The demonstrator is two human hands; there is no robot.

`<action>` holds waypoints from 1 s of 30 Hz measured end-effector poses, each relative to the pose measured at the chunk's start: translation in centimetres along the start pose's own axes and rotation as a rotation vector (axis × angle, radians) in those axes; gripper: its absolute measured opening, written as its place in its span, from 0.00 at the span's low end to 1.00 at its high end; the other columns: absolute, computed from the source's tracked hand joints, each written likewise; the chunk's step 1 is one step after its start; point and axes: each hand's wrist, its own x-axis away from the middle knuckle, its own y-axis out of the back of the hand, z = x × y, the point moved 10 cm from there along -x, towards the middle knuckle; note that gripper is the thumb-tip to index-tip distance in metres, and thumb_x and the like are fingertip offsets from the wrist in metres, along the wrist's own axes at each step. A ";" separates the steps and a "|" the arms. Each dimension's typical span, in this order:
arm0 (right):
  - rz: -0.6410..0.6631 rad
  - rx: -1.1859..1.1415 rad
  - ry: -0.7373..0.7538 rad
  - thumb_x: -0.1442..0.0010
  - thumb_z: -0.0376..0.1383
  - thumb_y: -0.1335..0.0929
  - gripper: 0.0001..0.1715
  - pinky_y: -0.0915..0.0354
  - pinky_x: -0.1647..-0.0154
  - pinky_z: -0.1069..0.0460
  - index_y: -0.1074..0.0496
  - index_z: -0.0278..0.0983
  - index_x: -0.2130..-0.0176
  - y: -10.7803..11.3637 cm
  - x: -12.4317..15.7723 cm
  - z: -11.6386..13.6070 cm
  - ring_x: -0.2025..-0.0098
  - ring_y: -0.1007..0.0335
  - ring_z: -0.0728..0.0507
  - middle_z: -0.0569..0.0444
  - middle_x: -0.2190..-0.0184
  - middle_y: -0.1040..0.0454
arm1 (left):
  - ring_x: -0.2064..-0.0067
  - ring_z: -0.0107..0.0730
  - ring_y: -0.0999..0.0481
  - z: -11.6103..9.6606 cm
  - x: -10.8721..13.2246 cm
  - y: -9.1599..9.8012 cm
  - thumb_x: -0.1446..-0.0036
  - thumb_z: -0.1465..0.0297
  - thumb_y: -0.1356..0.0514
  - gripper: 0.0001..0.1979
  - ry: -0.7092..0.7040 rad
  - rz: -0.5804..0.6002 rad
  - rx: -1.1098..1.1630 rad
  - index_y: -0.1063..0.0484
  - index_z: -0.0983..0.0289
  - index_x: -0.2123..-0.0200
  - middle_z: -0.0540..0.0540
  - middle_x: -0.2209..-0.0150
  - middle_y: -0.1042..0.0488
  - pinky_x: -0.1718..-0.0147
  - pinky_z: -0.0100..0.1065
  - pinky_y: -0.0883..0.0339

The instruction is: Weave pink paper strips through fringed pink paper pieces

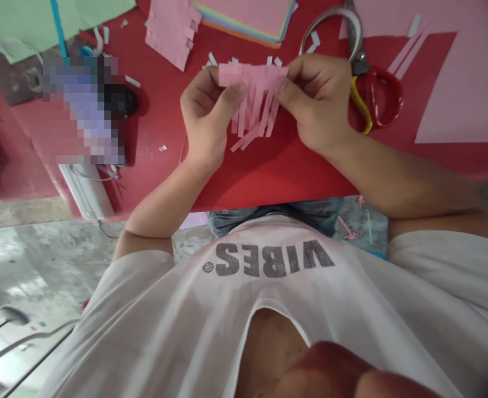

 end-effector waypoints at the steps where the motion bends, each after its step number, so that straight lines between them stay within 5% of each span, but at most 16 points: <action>1: 0.006 -0.002 -0.006 0.44 0.70 0.27 0.35 0.41 0.75 0.43 0.31 0.46 0.78 0.0 0.0 0.0 0.76 0.41 0.42 0.55 0.80 0.35 | 0.66 0.30 0.36 0.3 -0.1 -0.2 0.44 0.51 0.25 0.17 0.009 0.029 -0.009 0.21 0.55 0.63 0.50 0.67 0.26 0.64 0.37 0.43; 14: -0.014 0.047 -0.029 0.42 0.65 0.26 0.29 0.38 0.73 0.43 0.30 0.48 0.76 0.6 -0.5 0.4 0.74 0.39 0.40 0.55 0.78 0.33 | 0.62 0.31 0.25 0.2 0.1 -0.5 0.43 0.50 0.26 0.18 0.120 0.032 -0.106 0.18 0.57 0.60 0.50 0.66 0.23 0.59 0.37 0.32; 18: 0.009 0.002 -0.044 0.38 0.64 0.27 0.29 0.37 0.71 0.44 0.29 0.46 0.73 0.6 -0.3 0.5 0.73 0.38 0.42 0.56 0.76 0.32 | 0.49 0.43 0.18 0.2 0.9 -1.6 0.40 0.53 0.30 0.17 0.294 0.089 -0.037 0.21 0.60 0.61 0.50 0.67 0.28 0.53 0.38 0.25; 24: -0.009 -0.010 -0.007 0.37 0.63 0.26 0.29 0.39 0.70 0.46 0.28 0.43 0.70 0.8 -0.3 -0.1 0.73 0.41 0.46 0.58 0.75 0.34 | 0.39 0.60 0.20 1.6 2.3 -2.6 0.45 0.61 0.27 0.15 0.547 0.140 0.137 0.24 0.65 0.63 0.58 0.61 0.21 0.46 0.51 0.19; 27: -0.011 0.007 0.002 0.37 0.63 0.26 0.30 0.38 0.70 0.47 0.28 0.41 0.70 0.9 -0.5 -0.5 0.73 0.40 0.48 0.58 0.74 0.32 | 0.39 0.57 0.19 1.6 2.1 -2.5 0.47 0.63 0.26 0.17 0.564 0.149 0.173 0.23 0.64 0.59 0.57 0.59 0.18 0.46 0.49 0.17; 30: 0.002 -0.031 -0.025 0.36 0.61 0.26 0.29 0.40 0.71 0.48 0.28 0.41 0.69 0.7 -0.6 -0.5 0.73 0.40 0.48 0.59 0.75 0.33 | 0.50 0.48 0.13 1.2 1.6 -2.4 0.45 0.62 0.25 0.14 0.538 0.186 0.140 0.21 0.63 0.60 0.54 0.65 0.17 0.55 0.38 0.14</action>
